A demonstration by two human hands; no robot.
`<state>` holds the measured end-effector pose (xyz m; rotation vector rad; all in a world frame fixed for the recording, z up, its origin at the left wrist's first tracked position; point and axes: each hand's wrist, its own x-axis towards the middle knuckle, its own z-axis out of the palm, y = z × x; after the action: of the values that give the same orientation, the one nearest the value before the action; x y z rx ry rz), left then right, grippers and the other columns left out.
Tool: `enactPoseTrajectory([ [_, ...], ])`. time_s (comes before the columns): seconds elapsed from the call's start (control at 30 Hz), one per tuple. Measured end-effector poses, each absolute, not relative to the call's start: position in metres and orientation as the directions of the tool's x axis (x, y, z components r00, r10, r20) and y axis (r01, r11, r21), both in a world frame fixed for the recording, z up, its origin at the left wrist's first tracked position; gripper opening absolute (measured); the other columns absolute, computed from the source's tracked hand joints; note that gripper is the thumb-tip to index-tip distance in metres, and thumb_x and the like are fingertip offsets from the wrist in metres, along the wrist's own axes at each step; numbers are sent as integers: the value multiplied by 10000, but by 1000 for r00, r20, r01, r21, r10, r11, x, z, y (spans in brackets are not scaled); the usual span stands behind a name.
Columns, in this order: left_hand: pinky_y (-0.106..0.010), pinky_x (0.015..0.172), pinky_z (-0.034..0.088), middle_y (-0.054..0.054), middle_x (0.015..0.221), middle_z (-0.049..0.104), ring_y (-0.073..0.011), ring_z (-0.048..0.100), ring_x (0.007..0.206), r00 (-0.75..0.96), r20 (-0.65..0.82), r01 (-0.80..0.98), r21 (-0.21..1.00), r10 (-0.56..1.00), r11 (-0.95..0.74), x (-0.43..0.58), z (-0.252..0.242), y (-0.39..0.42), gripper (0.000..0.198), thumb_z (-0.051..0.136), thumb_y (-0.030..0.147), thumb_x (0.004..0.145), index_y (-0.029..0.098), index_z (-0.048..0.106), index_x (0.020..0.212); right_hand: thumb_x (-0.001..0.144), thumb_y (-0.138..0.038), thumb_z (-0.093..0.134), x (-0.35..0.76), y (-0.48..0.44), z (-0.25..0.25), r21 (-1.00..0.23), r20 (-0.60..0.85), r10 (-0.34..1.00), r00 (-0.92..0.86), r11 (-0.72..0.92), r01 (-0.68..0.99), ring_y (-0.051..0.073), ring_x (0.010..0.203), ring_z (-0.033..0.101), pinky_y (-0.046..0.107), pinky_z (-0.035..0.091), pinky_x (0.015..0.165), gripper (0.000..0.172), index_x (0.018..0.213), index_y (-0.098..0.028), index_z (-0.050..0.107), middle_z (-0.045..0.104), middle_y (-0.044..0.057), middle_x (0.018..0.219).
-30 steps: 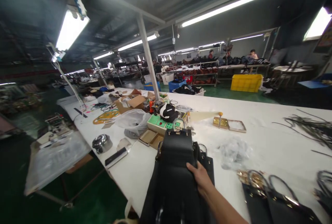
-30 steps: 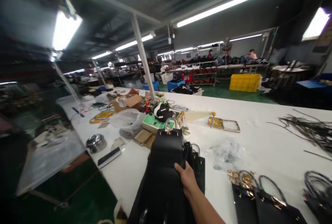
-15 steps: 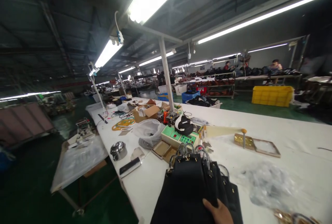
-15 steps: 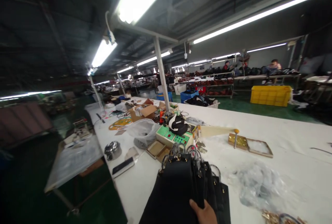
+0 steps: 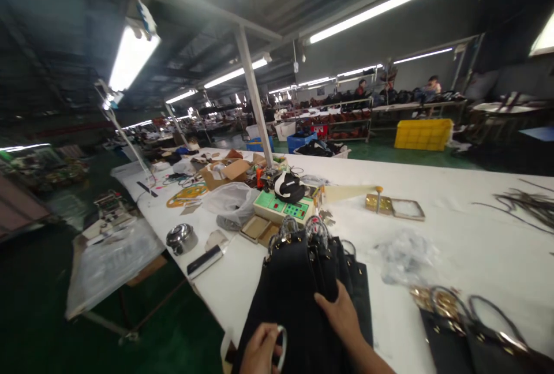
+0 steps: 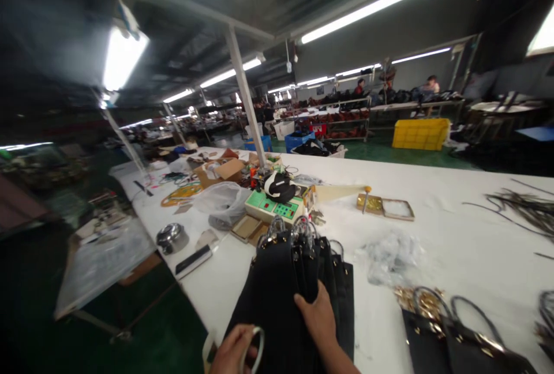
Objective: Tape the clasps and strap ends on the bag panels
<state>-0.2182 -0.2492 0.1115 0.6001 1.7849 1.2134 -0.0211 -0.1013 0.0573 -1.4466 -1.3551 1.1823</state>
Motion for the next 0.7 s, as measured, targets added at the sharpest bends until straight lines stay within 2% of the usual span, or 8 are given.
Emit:
enactPoseTrajectory([
  [0.07,-212,411,300,-20,641,628,-100,457,415,-514,-356,-6,911,780,412,-205,119,-245,596,716,706,716,173,705,982,712,-550,737,-14,-105,65,-962,-67,996,58,-80,261,376,1271,583,485,456,1111,799,1363,-128,545,614,187,1346],
  [0.13,-215,422,301,-12,646,611,-102,444,436,-506,-315,60,916,803,397,-192,128,-236,619,677,695,754,156,695,1059,766,-539,709,-4,-111,73,-958,-8,997,72,-29,287,363,1261,578,495,443,1124,763,1372,-104,547,599,196,1346],
  [0.23,-224,447,350,-82,846,678,-156,570,601,-480,-253,143,922,840,359,-173,136,-219,591,674,647,751,146,703,1063,852,-469,660,18,-128,88,-952,99,995,19,89,294,318,1235,584,480,441,1125,564,1319,-158,602,625,144,1304],
  [0.3,-231,454,376,-128,984,693,-209,633,740,-473,-292,143,905,831,400,-161,134,-207,585,682,618,715,139,704,1050,878,-422,648,37,-142,98,-948,134,991,-23,135,288,296,1200,597,461,461,1097,441,1257,-197,643,645,112,1267],
  [0.37,-234,450,379,-139,1038,694,-232,649,787,-474,-361,133,873,803,470,-152,129,-197,575,667,597,697,141,695,1047,898,-397,633,58,-156,105,-950,121,991,-62,134,282,278,1128,625,440,496,1036,346,1189,-215,676,670,94,1197],
  [0.47,-229,439,360,-127,987,692,-234,651,775,-485,-396,160,837,780,524,-146,124,-186,527,635,579,694,143,680,988,923,-414,610,95,-171,108,-962,55,994,-92,77,261,263,1016,657,403,533,922,276,1101,-227,708,701,78,1067],
  [0.57,-227,448,349,-94,854,676,-234,644,751,-516,-391,188,816,762,546,-147,132,-179,537,637,594,684,146,678,977,935,-467,596,132,-181,106,-974,7,996,-87,27,224,261,957,667,377,539,847,294,1054,-233,727,717,76,1007],
  [0.7,-255,509,391,-54,776,666,-220,615,702,-550,-292,250,837,783,487,-129,160,-179,567,693,630,690,164,695,1013,922,-516,606,171,-186,110,-982,-70,996,-53,-60,179,253,885,667,360,529,809,339,1019,-221,742,732,77,954],
])
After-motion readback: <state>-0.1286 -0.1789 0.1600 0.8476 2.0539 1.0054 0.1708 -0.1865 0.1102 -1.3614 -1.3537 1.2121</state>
